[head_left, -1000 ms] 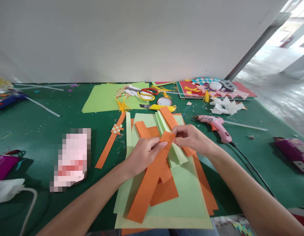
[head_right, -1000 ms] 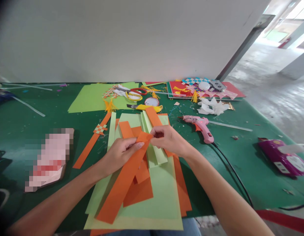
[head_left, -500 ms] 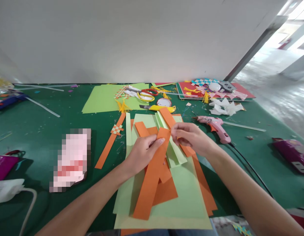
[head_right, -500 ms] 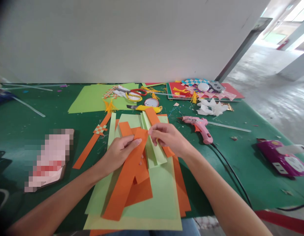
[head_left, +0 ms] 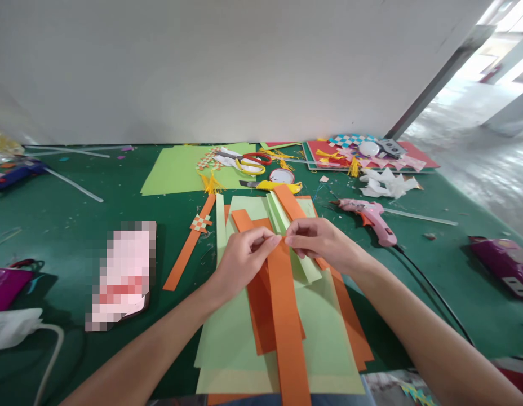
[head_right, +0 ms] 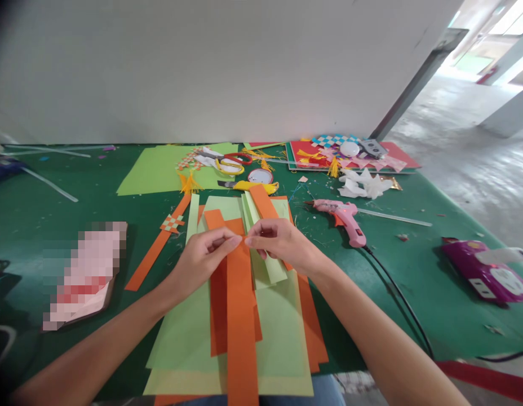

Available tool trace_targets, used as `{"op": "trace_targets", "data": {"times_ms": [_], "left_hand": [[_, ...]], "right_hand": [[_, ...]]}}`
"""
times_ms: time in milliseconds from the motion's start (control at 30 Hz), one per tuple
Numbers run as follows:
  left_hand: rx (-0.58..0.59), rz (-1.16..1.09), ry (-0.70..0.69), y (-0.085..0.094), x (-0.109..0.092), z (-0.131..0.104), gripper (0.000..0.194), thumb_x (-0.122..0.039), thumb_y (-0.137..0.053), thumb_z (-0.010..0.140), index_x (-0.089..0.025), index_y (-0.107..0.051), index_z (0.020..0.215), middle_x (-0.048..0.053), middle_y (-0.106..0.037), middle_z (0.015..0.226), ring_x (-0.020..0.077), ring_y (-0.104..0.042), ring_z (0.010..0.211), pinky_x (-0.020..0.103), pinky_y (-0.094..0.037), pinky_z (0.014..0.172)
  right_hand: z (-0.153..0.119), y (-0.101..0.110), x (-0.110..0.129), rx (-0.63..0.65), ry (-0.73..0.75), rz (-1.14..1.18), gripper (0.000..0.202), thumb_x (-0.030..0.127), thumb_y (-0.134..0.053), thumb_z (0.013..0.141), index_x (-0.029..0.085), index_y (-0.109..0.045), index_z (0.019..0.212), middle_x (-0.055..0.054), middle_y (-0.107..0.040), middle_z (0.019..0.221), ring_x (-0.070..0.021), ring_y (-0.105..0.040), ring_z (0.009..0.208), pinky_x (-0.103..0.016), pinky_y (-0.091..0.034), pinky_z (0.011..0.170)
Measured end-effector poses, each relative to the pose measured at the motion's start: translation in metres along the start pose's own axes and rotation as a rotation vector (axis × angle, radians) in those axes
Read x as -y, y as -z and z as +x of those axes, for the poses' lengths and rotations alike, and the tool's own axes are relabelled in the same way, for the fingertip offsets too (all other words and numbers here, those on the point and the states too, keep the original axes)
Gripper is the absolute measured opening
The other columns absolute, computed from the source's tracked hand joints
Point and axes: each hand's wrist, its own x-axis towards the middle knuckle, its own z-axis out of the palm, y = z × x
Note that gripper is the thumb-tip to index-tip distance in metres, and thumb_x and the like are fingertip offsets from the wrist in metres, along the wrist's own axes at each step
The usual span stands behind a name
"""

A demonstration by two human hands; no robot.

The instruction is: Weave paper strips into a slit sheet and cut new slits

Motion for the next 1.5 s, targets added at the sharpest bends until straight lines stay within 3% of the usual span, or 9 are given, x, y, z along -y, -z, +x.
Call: {"op": "trace_targets", "data": {"times_ms": [233,433,567,800,1000,1067,1167,1267,1500], "left_hand": [[-0.002,0.033,0.011,-0.001,0.001,0.000,0.028,-0.037,-0.048,0.090,-0.016,-0.057,0.073,-0.003,-0.043,0.060,0.0095,-0.033,0.054,0.022,-0.023,0.048],[-0.185,0.131,-0.035,0.000,0.001,-0.001,0.031,-0.040,-0.049,0.089,-0.017,-0.056,0.070,-0.004,-0.039,0.056,0.0091,-0.031,0.051,0.023,-0.023,0.047],[-0.277,0.076,-0.017,0.003,0.000,0.001,0.030,-0.042,-0.052,0.088,-0.017,-0.056,0.070,-0.004,-0.042,0.058,0.0093,-0.033,0.054,0.022,-0.026,0.049],[-0.194,-0.087,0.082,0.005,0.006,0.005,0.029,-0.046,-0.060,0.082,-0.018,-0.059,0.073,-0.005,-0.031,0.056,0.0089,-0.025,0.052,0.024,-0.018,0.046],[-0.391,-0.163,0.026,0.013,0.010,0.010,0.027,-0.044,-0.061,0.081,-0.018,-0.062,0.078,-0.004,-0.041,0.061,0.0092,-0.034,0.054,0.023,-0.026,0.049],[-0.382,-0.228,0.039,0.015,0.010,0.011,0.028,-0.046,-0.062,0.081,-0.018,-0.059,0.076,-0.004,-0.041,0.061,0.0090,-0.036,0.053,0.023,-0.028,0.049],[-0.263,-0.301,0.091,0.013,0.009,0.012,0.032,-0.045,-0.064,0.079,-0.018,-0.050,0.069,-0.006,-0.036,0.058,0.0079,-0.034,0.051,0.022,-0.028,0.048],[-0.221,-0.243,0.103,0.011,0.009,0.011,0.039,-0.043,-0.067,0.076,-0.018,-0.043,0.060,-0.007,-0.030,0.054,0.0068,-0.029,0.048,0.022,-0.023,0.045],[-0.470,-0.272,0.026,0.019,0.011,0.015,0.028,-0.040,-0.069,0.074,-0.017,-0.056,0.062,-0.002,-0.053,0.058,0.0111,-0.051,0.055,0.023,-0.039,0.049]], "right_hand": [[0.001,-0.009,0.005,-0.026,-0.018,-0.009,0.020,0.033,-0.065,0.075,0.015,-0.059,0.070,0.004,-0.049,0.050,-0.0059,-0.038,0.046,-0.021,-0.020,0.043],[0.004,-0.014,-0.003,-0.005,-0.066,0.041,0.014,0.027,-0.061,0.074,0.016,-0.056,0.068,0.004,-0.049,0.052,-0.0072,-0.044,0.048,-0.021,-0.022,0.044],[0.004,-0.017,-0.005,0.018,-0.073,0.033,0.010,0.024,-0.059,0.073,0.016,-0.057,0.068,0.004,-0.049,0.054,-0.0073,-0.045,0.050,-0.021,-0.025,0.046],[0.003,-0.018,-0.001,-0.044,-0.051,0.008,0.009,0.024,-0.058,0.073,0.017,-0.056,0.067,0.005,-0.048,0.053,-0.0074,-0.044,0.049,-0.022,-0.028,0.047],[0.002,-0.021,-0.003,0.045,-0.066,-0.029,0.010,0.023,-0.059,0.071,0.016,-0.057,0.065,0.004,-0.052,0.056,-0.0071,-0.046,0.049,-0.022,-0.029,0.047],[0.002,-0.021,-0.004,0.038,-0.056,-0.022,0.009,0.022,-0.059,0.071,0.015,-0.058,0.065,0.004,-0.052,0.057,-0.0070,-0.046,0.050,-0.022,-0.030,0.048],[0.003,-0.020,-0.005,-0.028,-0.050,0.009,0.010,0.025,-0.060,0.072,0.016,-0.058,0.068,0.004,-0.050,0.056,-0.0073,-0.045,0.050,-0.022,-0.029,0.049],[0.004,-0.019,-0.005,-0.054,-0.045,-0.005,0.013,0.028,-0.059,0.074,0.017,-0.057,0.068,0.004,-0.049,0.054,-0.0078,-0.044,0.049,-0.021,-0.027,0.047],[0.001,-0.024,-0.008,0.092,-0.051,-0.154,0.007,0.020,-0.055,0.071,0.017,-0.054,0.065,0.005,-0.049,0.052,-0.0075,-0.045,0.048,-0.021,-0.031,0.048]]}}
